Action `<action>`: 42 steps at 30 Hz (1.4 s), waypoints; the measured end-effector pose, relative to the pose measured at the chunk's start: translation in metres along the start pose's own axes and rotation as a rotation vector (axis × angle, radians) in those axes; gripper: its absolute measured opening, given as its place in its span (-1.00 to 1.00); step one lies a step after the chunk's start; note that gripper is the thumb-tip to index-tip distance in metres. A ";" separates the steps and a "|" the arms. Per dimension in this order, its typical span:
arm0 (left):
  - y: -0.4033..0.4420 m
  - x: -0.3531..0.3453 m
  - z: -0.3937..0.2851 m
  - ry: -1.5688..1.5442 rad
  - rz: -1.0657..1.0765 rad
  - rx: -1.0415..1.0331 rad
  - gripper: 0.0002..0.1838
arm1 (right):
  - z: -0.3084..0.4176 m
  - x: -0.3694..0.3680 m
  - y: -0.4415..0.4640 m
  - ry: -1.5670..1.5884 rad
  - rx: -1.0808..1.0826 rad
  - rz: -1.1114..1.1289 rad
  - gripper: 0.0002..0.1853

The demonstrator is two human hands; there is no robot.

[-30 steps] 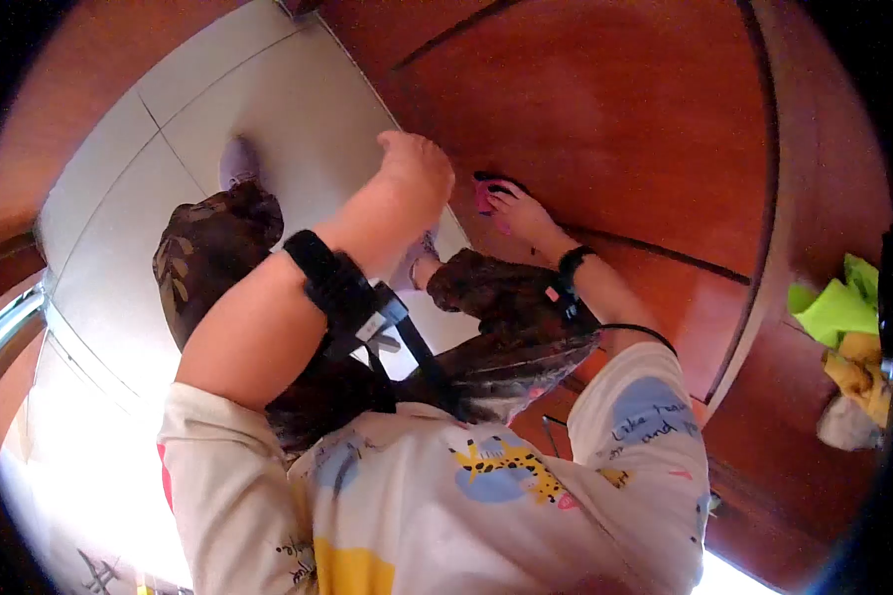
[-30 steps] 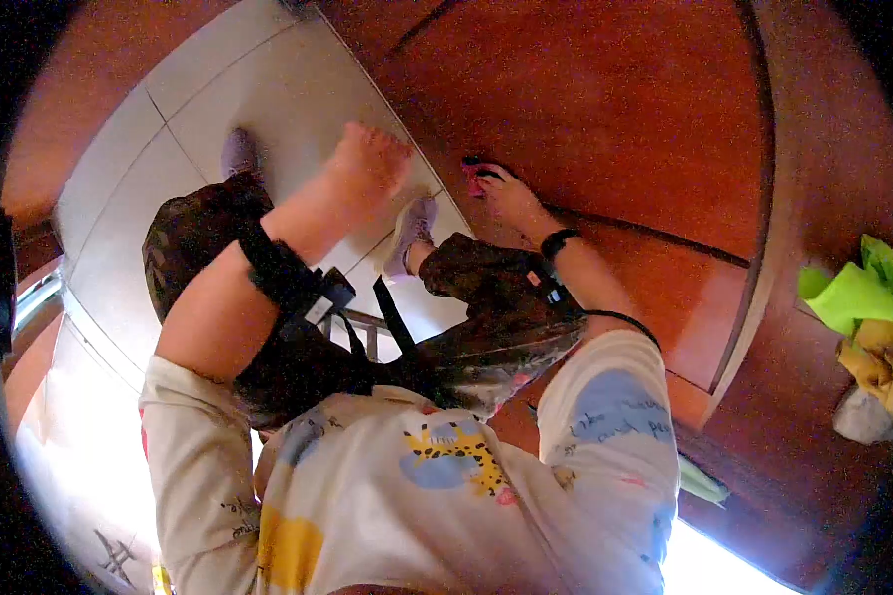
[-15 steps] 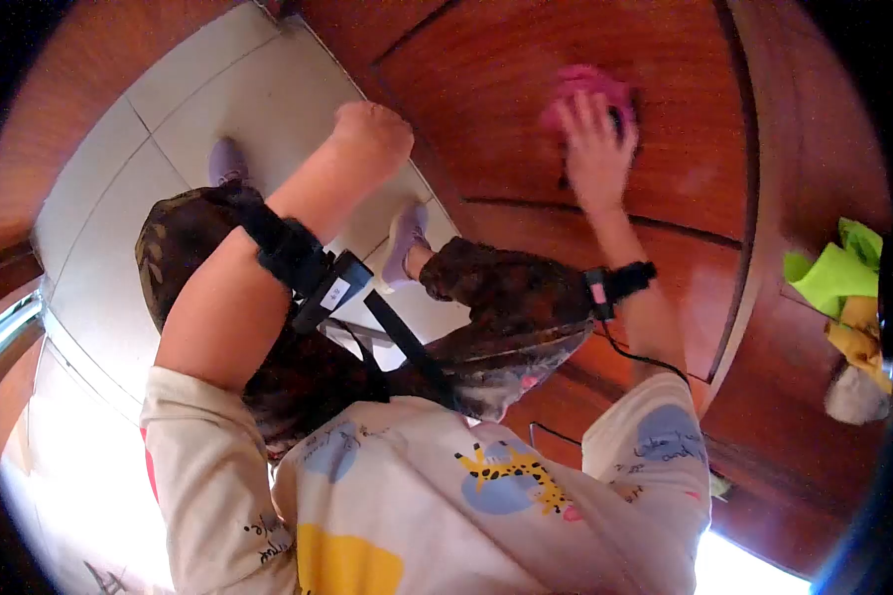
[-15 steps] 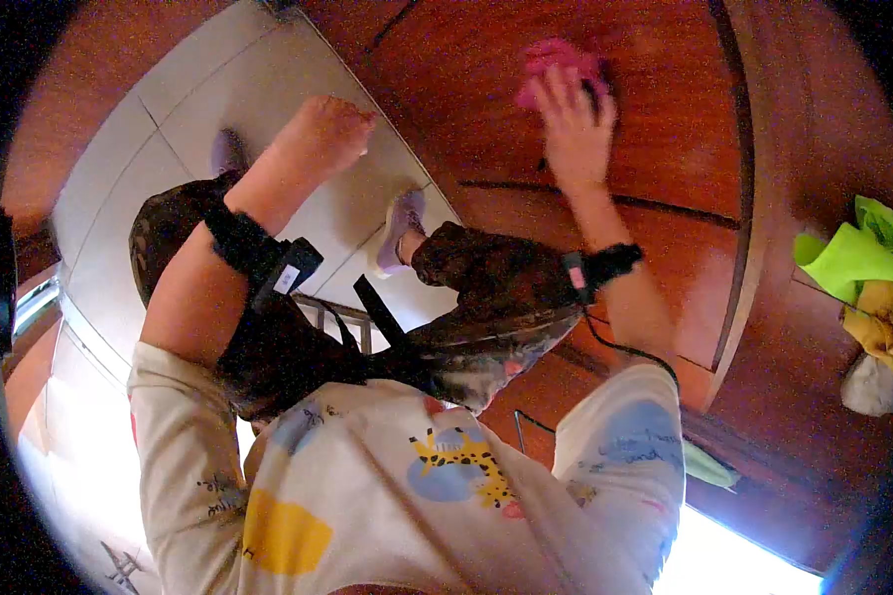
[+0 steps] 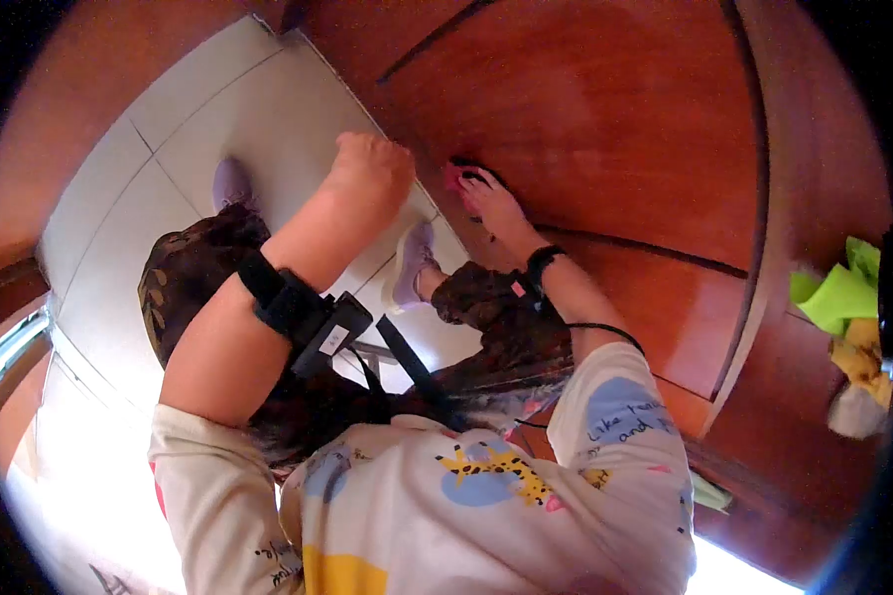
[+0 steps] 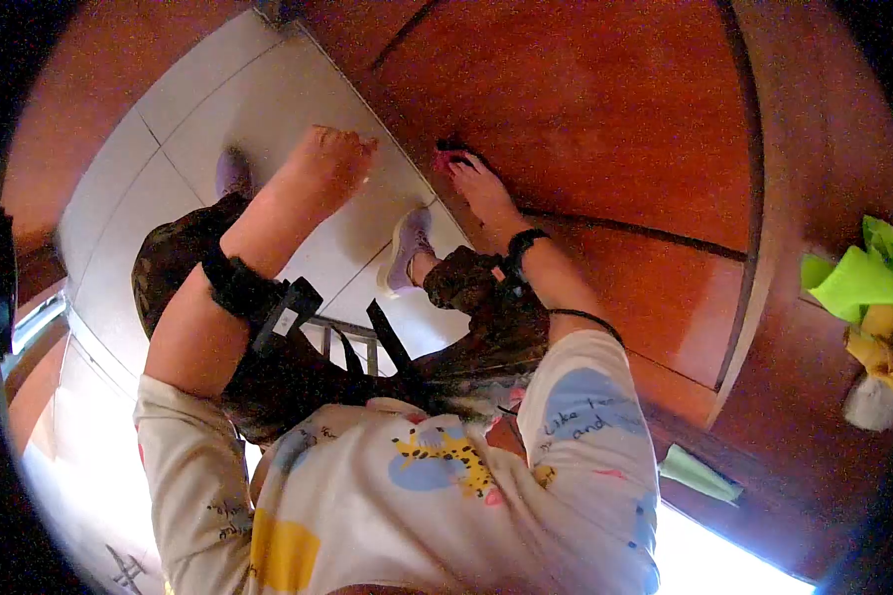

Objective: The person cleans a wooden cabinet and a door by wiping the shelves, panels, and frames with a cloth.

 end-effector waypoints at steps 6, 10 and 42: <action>0.001 -0.029 0.005 0.067 -0.172 -0.066 -0.67 | -0.062 0.071 -0.075 0.217 -0.422 -0.106 -0.45; -0.006 -0.016 0.008 -0.031 0.025 -0.037 -0.63 | -0.101 0.135 -0.124 -0.005 -0.744 -0.314 -0.34; -0.009 -0.025 0.011 0.129 -0.294 -0.072 -0.84 | -0.120 0.138 -0.191 -0.016 -0.578 -0.253 -0.34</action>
Point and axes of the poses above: each hand's wrist, its own y-axis towards the middle knuckle, its own x-axis out of the back of the hand, z = x × y, the point moved 2 cm from there along y, towards the middle knuckle, and after that the axes turned 14 degrees about -x, right-handed, at the moved point
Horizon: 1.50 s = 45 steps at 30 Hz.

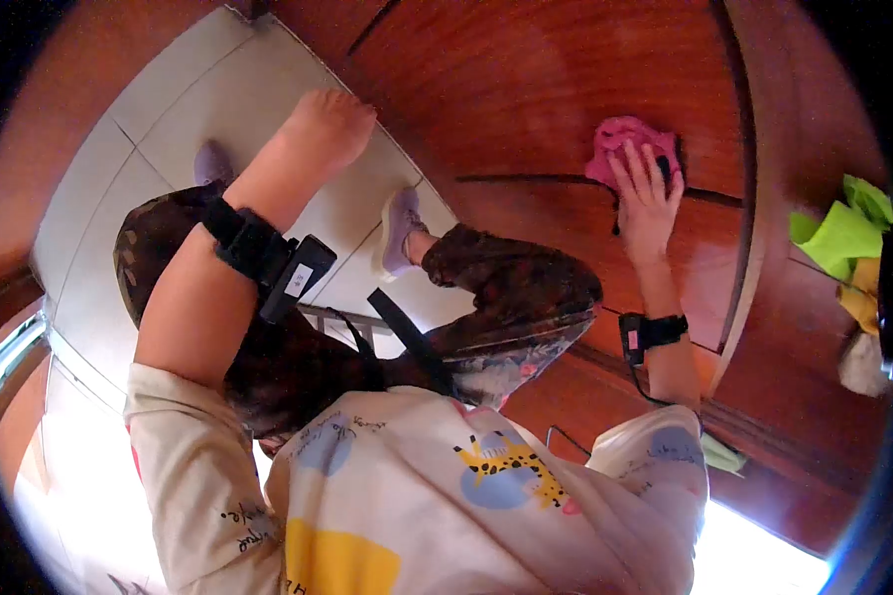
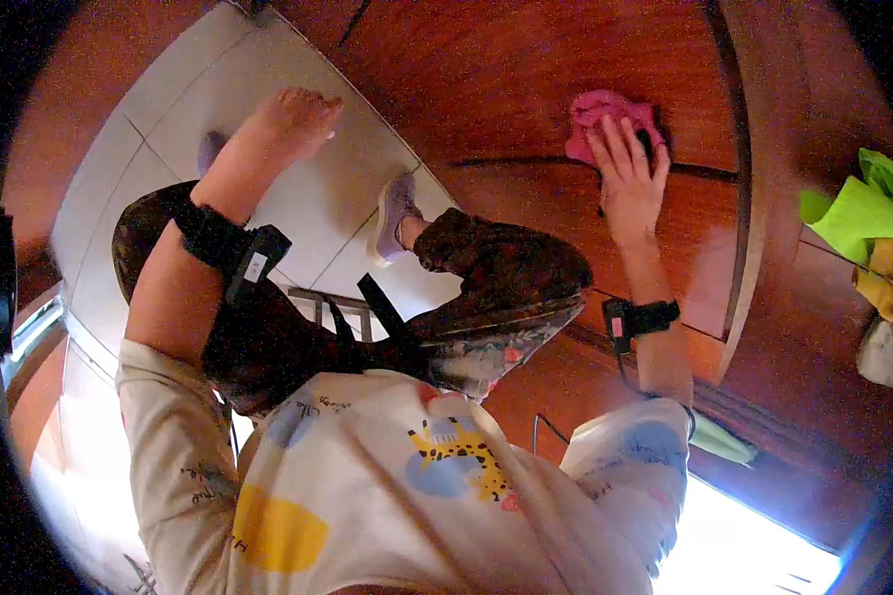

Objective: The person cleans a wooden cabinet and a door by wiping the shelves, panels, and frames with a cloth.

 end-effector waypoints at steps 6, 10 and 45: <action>0.005 0.007 -0.004 -0.064 0.028 0.024 -0.85 | 0.052 -0.043 0.010 0.092 0.126 0.177 -0.37; -0.003 0.006 0.002 -0.078 -0.087 0.058 -0.85 | 0.108 -0.110 0.014 0.188 0.406 0.218 -0.46; 0.013 0.008 -0.016 -0.001 0.286 0.076 -0.63 | 0.139 -0.061 0.135 0.108 0.341 -0.006 -0.43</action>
Point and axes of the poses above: each hand's wrist, its own y-axis towards the middle knuckle, its own x-axis out of the back of the hand, z = x × y, the point moved 2 cm from there along y, towards the middle knuckle, and after that the axes turned 14 degrees about -x, right-handed, at the moved point
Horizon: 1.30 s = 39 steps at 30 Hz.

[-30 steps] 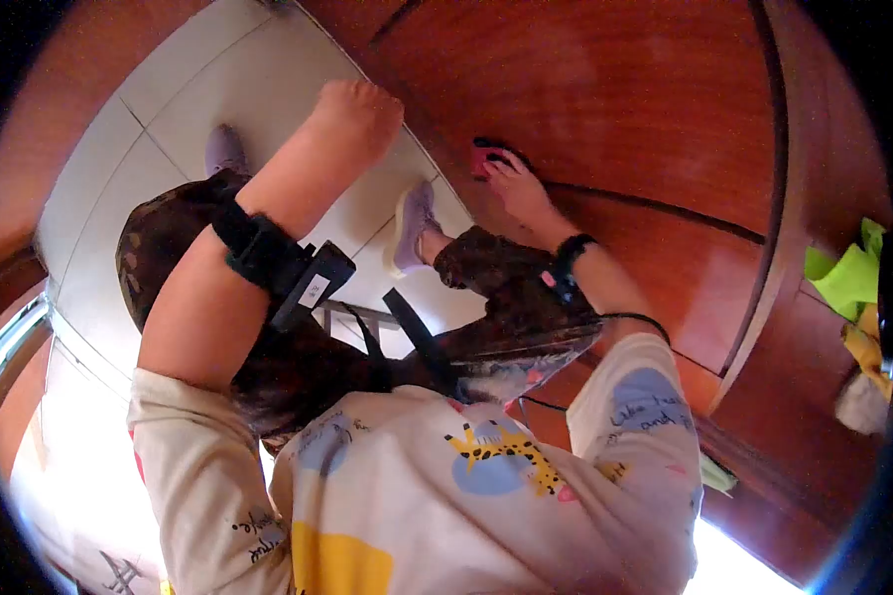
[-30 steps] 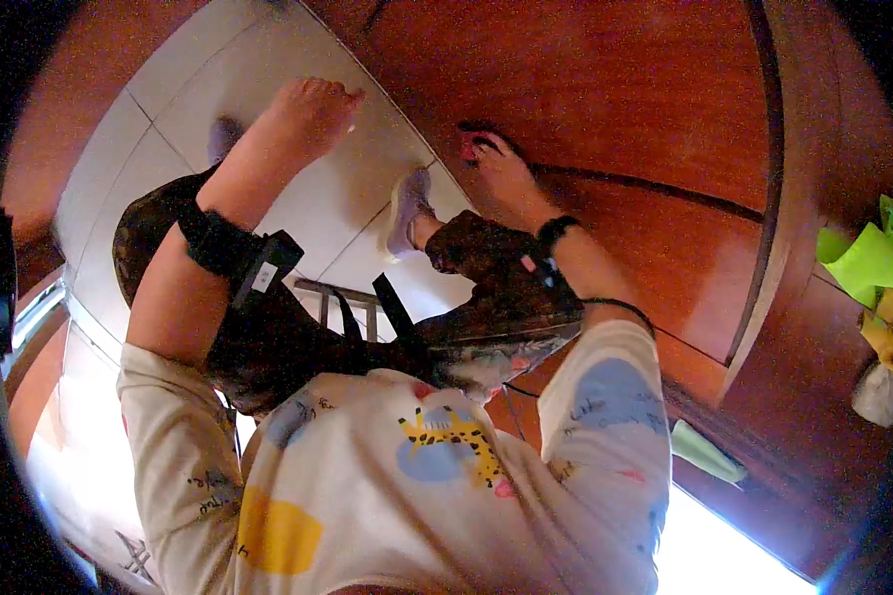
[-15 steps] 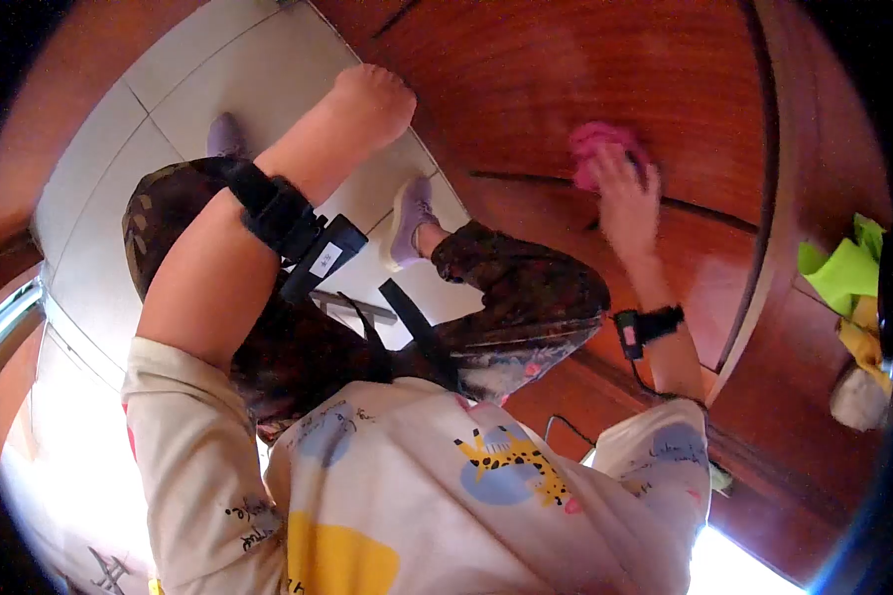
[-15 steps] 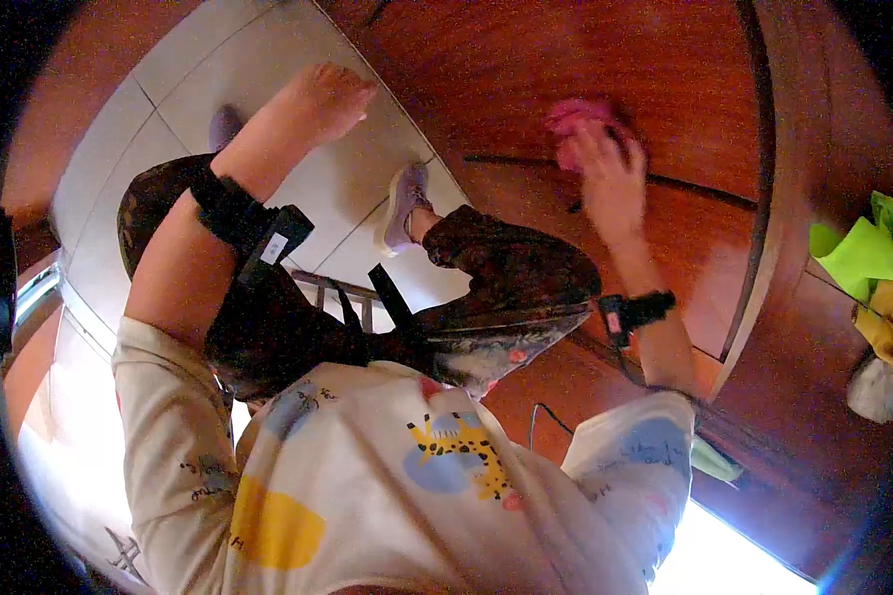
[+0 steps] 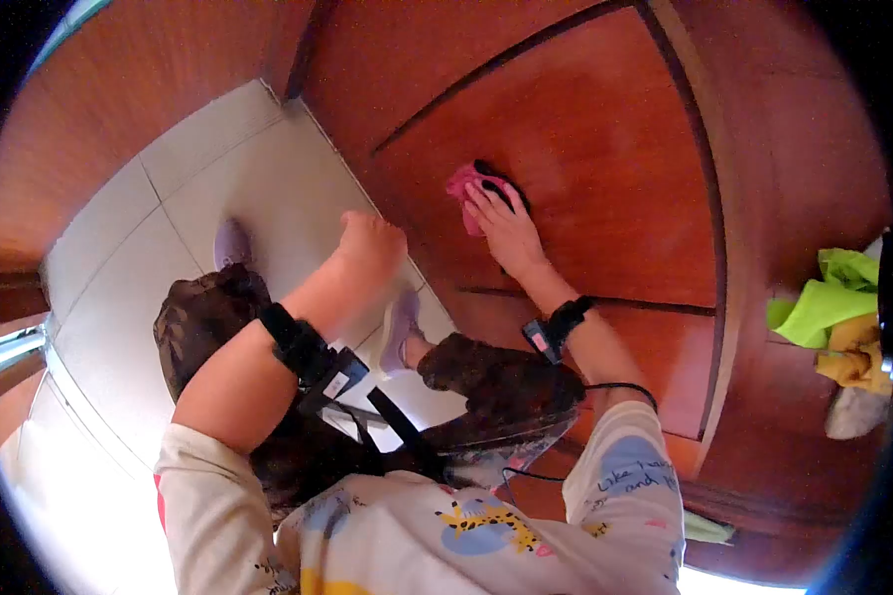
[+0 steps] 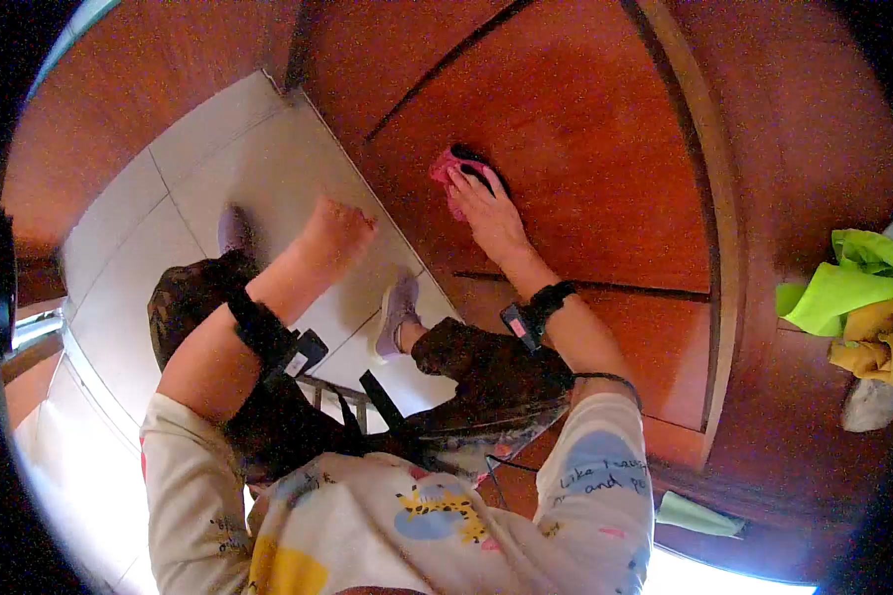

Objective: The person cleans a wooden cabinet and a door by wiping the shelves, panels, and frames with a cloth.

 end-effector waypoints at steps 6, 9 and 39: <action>0.002 0.008 0.002 -0.025 0.021 0.000 -0.75 | -0.083 0.135 0.055 -0.203 -0.439 -0.341 -0.45; 0.004 0.002 -0.004 0.044 -0.072 -0.007 -0.76 | -0.131 0.183 0.062 -0.077 -0.532 -0.726 -0.45; 0.011 0.050 -0.039 -0.162 0.196 -0.074 -0.51 | 0.099 -0.144 0.102 -0.120 0.209 0.160 -0.51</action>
Point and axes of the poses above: each hand's wrist, its own y-axis towards the middle knuckle, its own x-axis out of the back of the hand, z = x × y, the point moved 2 cm from there along y, towards the middle knuckle, and after that the axes turned 14 degrees about -x, right-handed, at the moved point
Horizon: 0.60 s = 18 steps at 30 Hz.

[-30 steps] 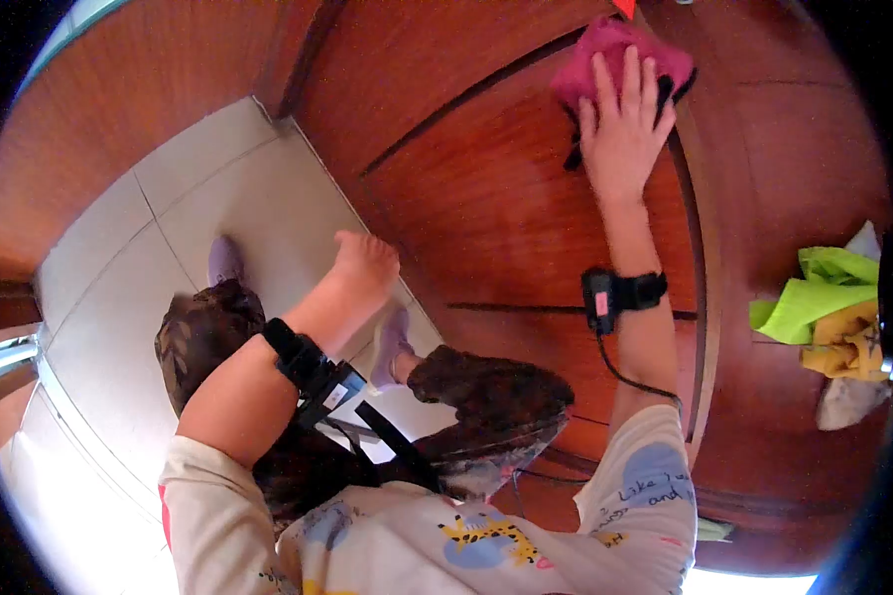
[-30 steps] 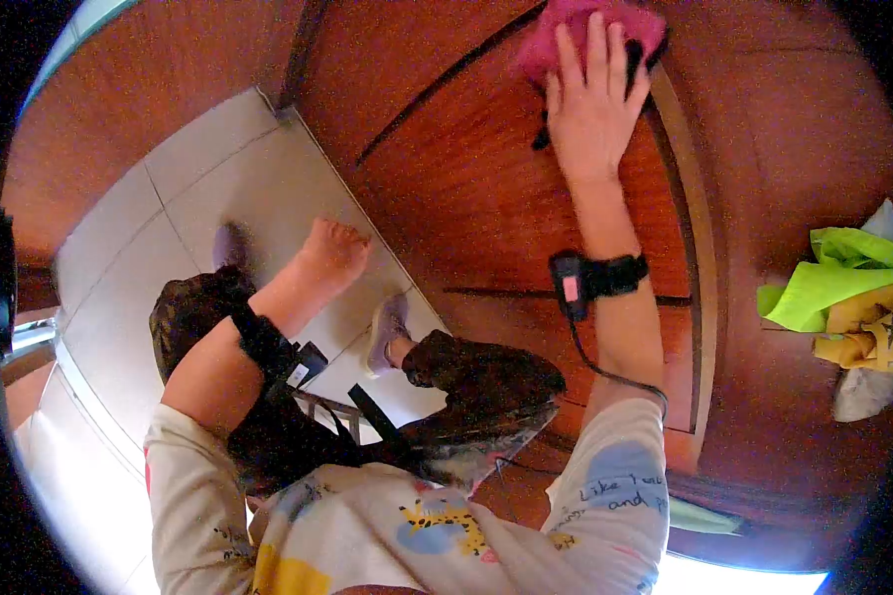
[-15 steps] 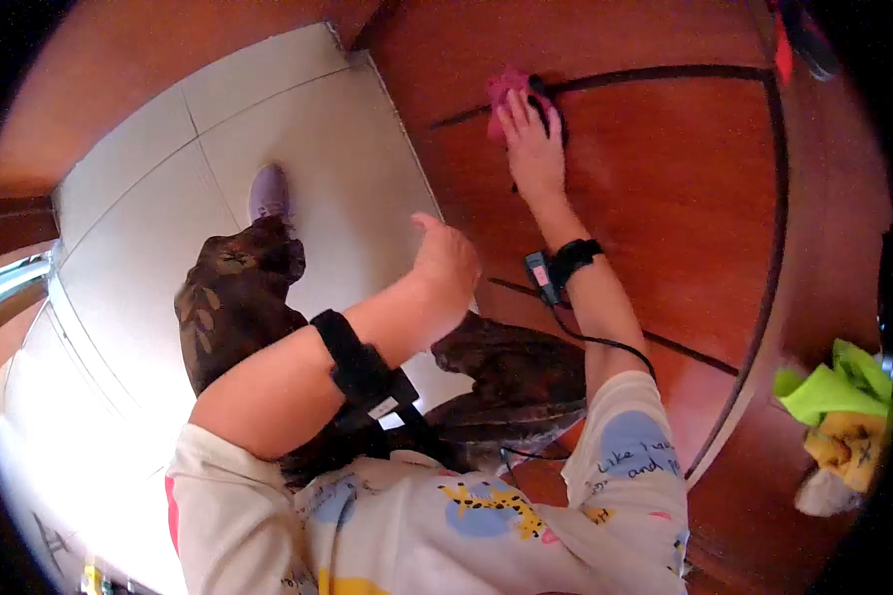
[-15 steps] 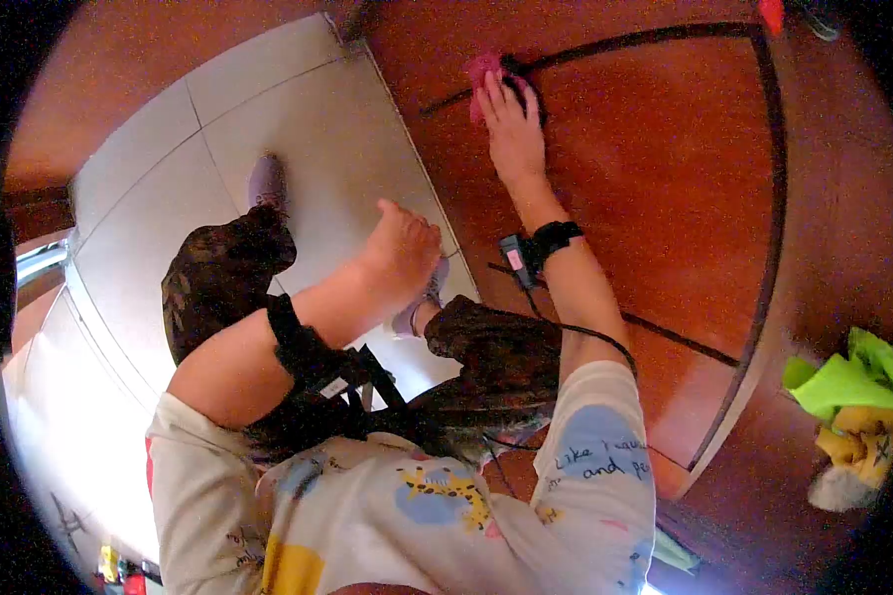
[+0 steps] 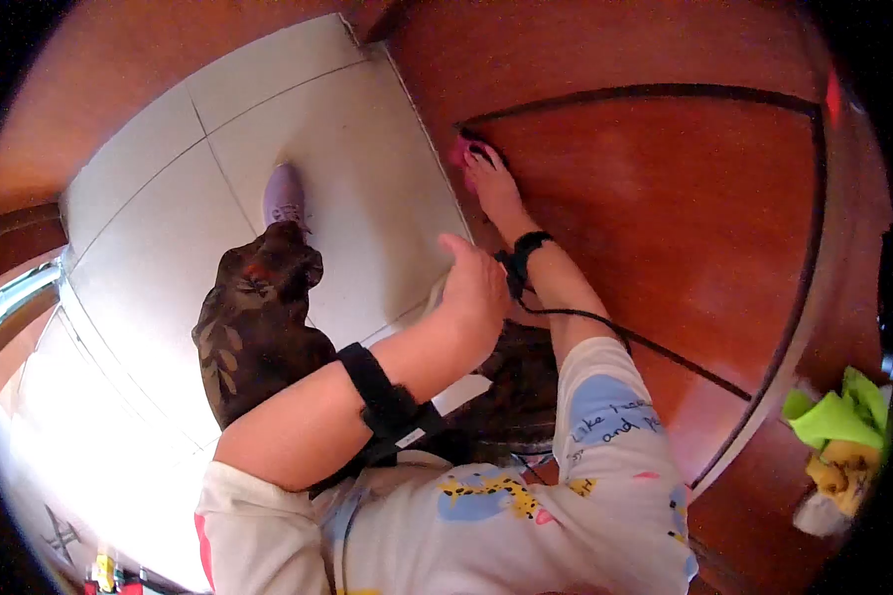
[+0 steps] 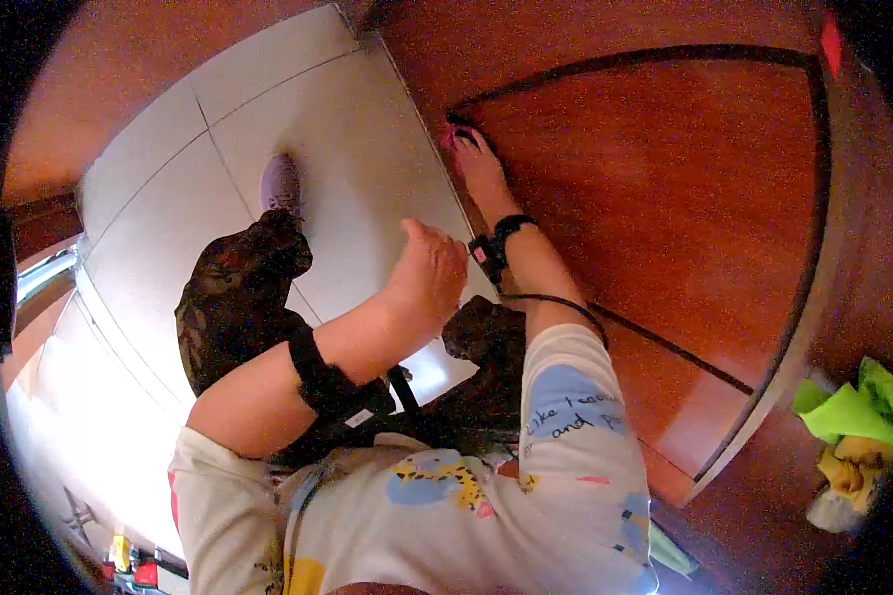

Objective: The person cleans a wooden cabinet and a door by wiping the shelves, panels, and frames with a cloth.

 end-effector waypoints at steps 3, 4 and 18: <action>0.000 0.000 0.000 -0.027 0.008 -0.050 -0.49 | -0.008 0.008 -0.044 -0.041 -0.020 0.053 -0.49; 0.000 -0.001 -0.002 0.020 -0.033 -0.042 -0.48 | -0.017 0.012 -0.056 -0.014 -0.065 0.074 -0.45; -0.002 -0.037 0.029 0.181 -0.318 0.002 -0.82 | -0.214 0.208 -0.187 -0.125 -0.950 -0.728 -0.41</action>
Point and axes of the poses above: each hand's wrist, its own y-axis towards the middle knuckle, its own x-axis out of the back of the hand, z = x × y, the point moved 2 cm from there along y, towards the middle knuckle, and after that the axes turned 14 degrees about -x, right-handed, at the moved point
